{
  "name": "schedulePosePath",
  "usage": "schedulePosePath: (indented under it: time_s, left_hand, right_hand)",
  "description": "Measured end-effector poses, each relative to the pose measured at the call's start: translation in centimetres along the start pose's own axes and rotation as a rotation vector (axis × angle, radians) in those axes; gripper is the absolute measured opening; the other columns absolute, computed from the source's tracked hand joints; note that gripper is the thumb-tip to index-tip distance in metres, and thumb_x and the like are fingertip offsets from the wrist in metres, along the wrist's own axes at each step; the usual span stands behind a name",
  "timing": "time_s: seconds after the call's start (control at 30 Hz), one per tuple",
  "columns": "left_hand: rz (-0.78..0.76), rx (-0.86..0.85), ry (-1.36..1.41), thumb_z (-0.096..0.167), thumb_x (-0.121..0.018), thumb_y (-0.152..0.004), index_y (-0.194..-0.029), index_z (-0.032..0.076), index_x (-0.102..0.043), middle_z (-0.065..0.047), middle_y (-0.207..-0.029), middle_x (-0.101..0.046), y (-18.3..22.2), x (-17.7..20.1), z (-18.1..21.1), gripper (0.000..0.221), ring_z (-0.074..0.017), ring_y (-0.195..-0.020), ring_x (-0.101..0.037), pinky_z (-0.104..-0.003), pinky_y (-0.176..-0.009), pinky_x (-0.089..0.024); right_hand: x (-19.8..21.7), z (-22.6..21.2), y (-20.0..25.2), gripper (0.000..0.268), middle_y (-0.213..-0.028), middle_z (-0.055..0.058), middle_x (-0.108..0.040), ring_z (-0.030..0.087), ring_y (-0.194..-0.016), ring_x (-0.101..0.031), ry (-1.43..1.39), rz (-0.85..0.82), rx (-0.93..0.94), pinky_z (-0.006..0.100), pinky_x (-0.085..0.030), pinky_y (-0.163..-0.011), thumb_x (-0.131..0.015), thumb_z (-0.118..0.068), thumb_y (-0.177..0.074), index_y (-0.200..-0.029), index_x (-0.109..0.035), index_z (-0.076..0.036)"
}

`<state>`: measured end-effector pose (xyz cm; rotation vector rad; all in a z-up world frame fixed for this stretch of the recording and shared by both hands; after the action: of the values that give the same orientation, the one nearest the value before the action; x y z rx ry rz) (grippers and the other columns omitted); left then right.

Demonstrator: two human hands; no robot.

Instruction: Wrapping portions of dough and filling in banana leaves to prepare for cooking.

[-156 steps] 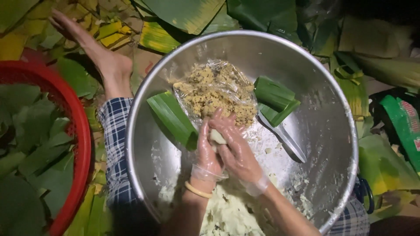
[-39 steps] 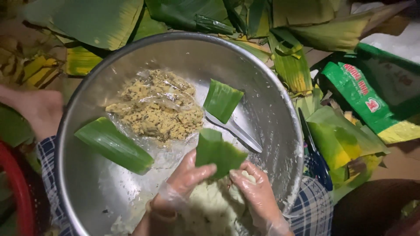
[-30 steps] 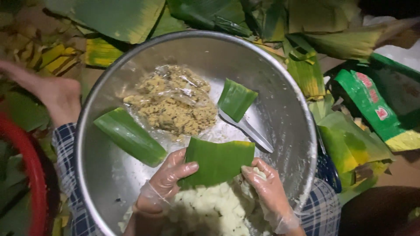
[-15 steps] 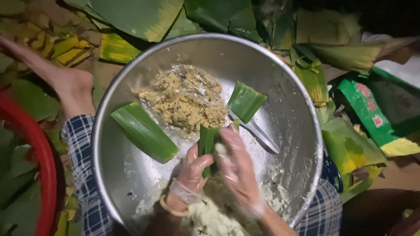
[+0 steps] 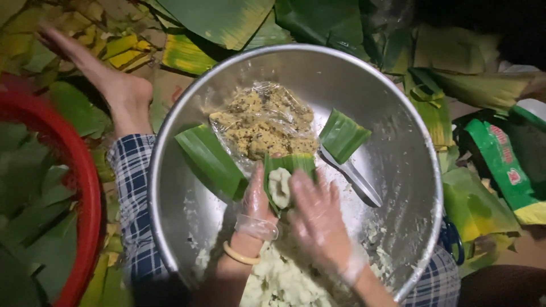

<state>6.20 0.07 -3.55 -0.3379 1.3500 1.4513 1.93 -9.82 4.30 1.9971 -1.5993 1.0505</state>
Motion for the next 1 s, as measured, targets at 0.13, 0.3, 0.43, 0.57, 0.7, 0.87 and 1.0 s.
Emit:
schedulePosePath:
  time_s: [0.13,0.3,0.43,0.57,0.7,0.87,1.0]
  left_hand:
    - [0.302,-0.149,-0.498,0.039,-0.053,-0.093,-0.126,0.004,-0.065,-0.015,-0.129,-0.069,0.2,2.6,-0.8,0.05,-0.0254,-0.117,-0.068,-0.034,-0.096,-0.056]
    - [0.105,-0.289,-0.357,0.037,-0.054,-0.094,-0.141,0.001,-0.053,-0.018,-0.134,-0.062,-1.5,3.7,-1.7,0.059,-0.0264,-0.118,-0.063,-0.035,-0.099,-0.054]
    - [0.106,-0.18,-0.436,0.044,-0.06,-0.091,-0.097,0.009,-0.056,-0.006,-0.094,-0.054,-0.4,0.7,0.7,0.035,-0.0202,-0.086,-0.052,-0.036,-0.082,-0.045]
    - [0.159,-0.107,-0.633,0.076,-0.066,-0.049,-0.152,0.009,-0.037,-0.015,-0.164,-0.034,2.8,-3.9,3.4,0.126,-0.0354,-0.152,-0.03,-0.055,-0.121,-0.021]
    - [0.488,-0.021,-0.684,0.052,-0.07,-0.067,-0.119,0.006,-0.069,-0.013,-0.113,-0.073,2.5,-0.6,2.7,0.07,-0.0285,-0.105,-0.07,-0.042,-0.095,-0.055]
    - [-0.079,-0.175,-0.185,0.071,-0.047,-0.084,-0.122,0.012,-0.064,-0.015,-0.121,-0.063,-1.1,-0.1,1.3,0.072,-0.0326,-0.112,-0.058,-0.051,-0.093,-0.047]
    - [-0.02,-0.184,-0.439,0.076,-0.034,-0.09,-0.139,0.023,-0.058,-0.023,-0.133,-0.059,2.4,-4.6,2.1,0.076,-0.0365,-0.136,-0.046,-0.056,-0.121,-0.019]
  right_hand:
    - [-4.6,1.1,1.5,0.097,-0.17,0.006,-0.012,0.034,-0.157,-0.003,0.948,-0.084,0.045,0.058,0.0,-0.126,-0.046,-0.026,-0.074,-0.164,-0.011,-0.016]
    - [-2.5,-0.4,-0.8,0.085,-0.171,0.003,-0.009,0.038,-0.155,-0.004,0.908,-0.047,0.034,0.064,0.0,-0.123,-0.039,-0.027,-0.086,-0.165,-0.009,-0.026]
    - [2.5,-2.2,-2.2,0.078,-0.168,0.015,-0.015,0.04,-0.153,-0.011,-0.236,-0.325,-0.202,0.066,-0.011,-0.116,-0.059,-0.044,-0.091,-0.155,-0.023,-0.019]
    - [5.1,0.5,-1.5,0.095,-0.165,0.017,-0.029,0.039,-0.146,-0.038,-0.525,-0.01,-0.54,0.061,-0.04,-0.112,-0.055,-0.062,-0.08,-0.157,-0.023,-0.016]
    - [0.3,0.3,-0.3,0.125,-0.156,0.021,-0.042,0.041,-0.14,-0.047,-0.908,-0.231,-0.78,0.061,-0.05,-0.107,-0.076,-0.057,-0.057,-0.161,-0.017,-0.023]
    - [3.5,-1.5,-1.5,0.086,-0.15,0.033,-0.046,0.05,-0.136,-0.049,-0.723,0.097,-1.04,0.062,-0.047,-0.108,-0.075,-0.037,-0.083,-0.151,-0.042,0.002]
    - [2.3,0.3,-1.2,0.087,-0.15,0.032,-0.047,0.052,-0.133,-0.052,-0.719,0.046,-0.887,0.064,-0.05,-0.105,-0.078,-0.036,-0.078,-0.151,-0.044,-0.004]
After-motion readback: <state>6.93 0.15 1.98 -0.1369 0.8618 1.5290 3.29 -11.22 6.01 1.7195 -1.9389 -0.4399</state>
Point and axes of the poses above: each hand's wrist, its own y-axis away from the middle knuckle, its own x-axis out of the back of the hand, z = x × y, the point moved 7 cm from there along -y, towards the middle knuckle
